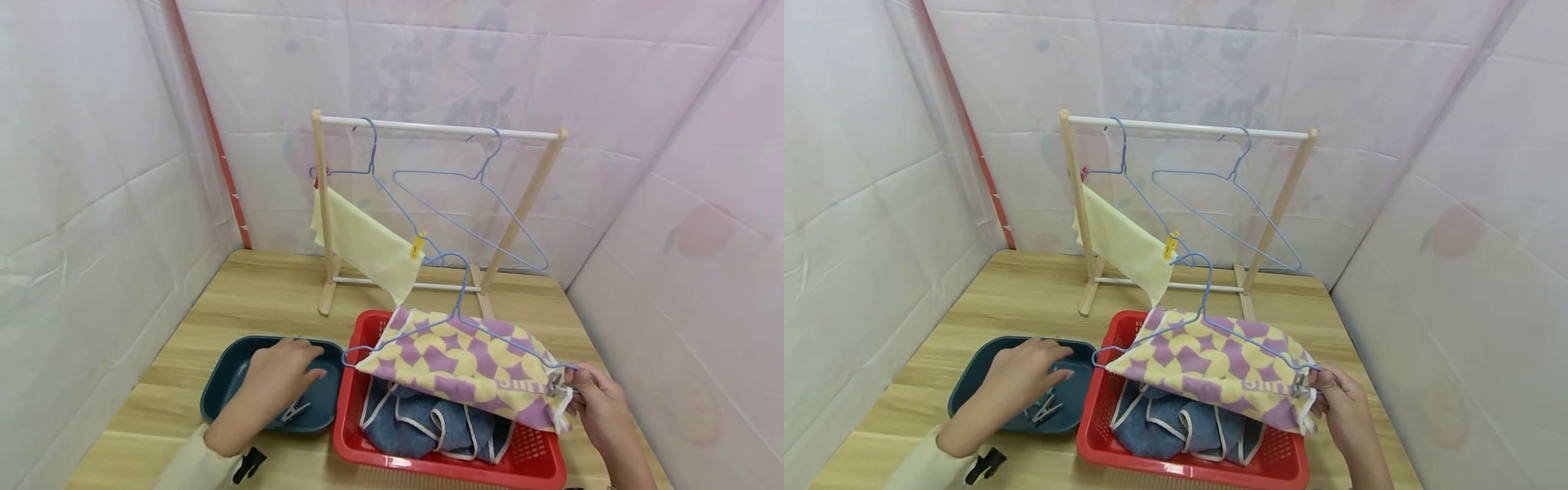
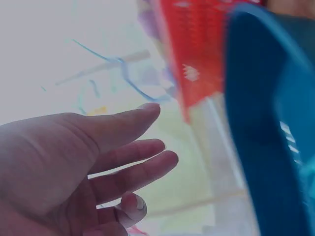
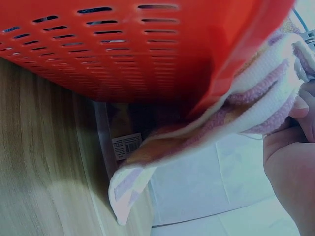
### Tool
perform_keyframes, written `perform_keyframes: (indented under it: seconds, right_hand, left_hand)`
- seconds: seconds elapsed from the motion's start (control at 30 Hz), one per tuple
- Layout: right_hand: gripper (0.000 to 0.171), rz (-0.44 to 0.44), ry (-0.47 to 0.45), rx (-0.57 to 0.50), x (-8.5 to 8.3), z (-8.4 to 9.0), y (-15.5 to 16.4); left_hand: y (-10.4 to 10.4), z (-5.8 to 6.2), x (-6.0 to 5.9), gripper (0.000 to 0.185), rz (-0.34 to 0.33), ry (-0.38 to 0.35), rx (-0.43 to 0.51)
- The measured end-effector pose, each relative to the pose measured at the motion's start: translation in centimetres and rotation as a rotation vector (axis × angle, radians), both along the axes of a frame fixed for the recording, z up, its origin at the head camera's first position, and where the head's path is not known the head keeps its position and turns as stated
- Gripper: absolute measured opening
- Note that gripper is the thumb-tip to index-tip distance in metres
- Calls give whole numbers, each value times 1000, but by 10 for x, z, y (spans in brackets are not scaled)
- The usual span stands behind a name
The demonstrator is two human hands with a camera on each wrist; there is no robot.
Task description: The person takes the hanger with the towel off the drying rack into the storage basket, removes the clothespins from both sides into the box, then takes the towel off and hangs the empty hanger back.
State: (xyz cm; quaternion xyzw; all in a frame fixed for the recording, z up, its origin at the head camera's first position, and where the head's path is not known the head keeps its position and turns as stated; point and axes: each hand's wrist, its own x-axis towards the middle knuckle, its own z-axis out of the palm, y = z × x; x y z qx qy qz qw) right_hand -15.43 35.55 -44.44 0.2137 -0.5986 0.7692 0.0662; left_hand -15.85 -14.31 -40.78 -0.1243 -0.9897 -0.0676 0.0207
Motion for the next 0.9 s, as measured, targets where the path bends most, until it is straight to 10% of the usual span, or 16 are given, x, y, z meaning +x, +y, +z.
perform_keyframes:
  seconds: [0.5, 0.9]
  right_hand:
    - [36, 6, -3, 30, 2, 4, 2]
    - [35, -54, -34, 92, 3, 4, -4]
  left_hand:
    - [68, 27, -12, 46, -246, 135, 48]
    - [122, 50, -24, 47, -363, 69, 21]
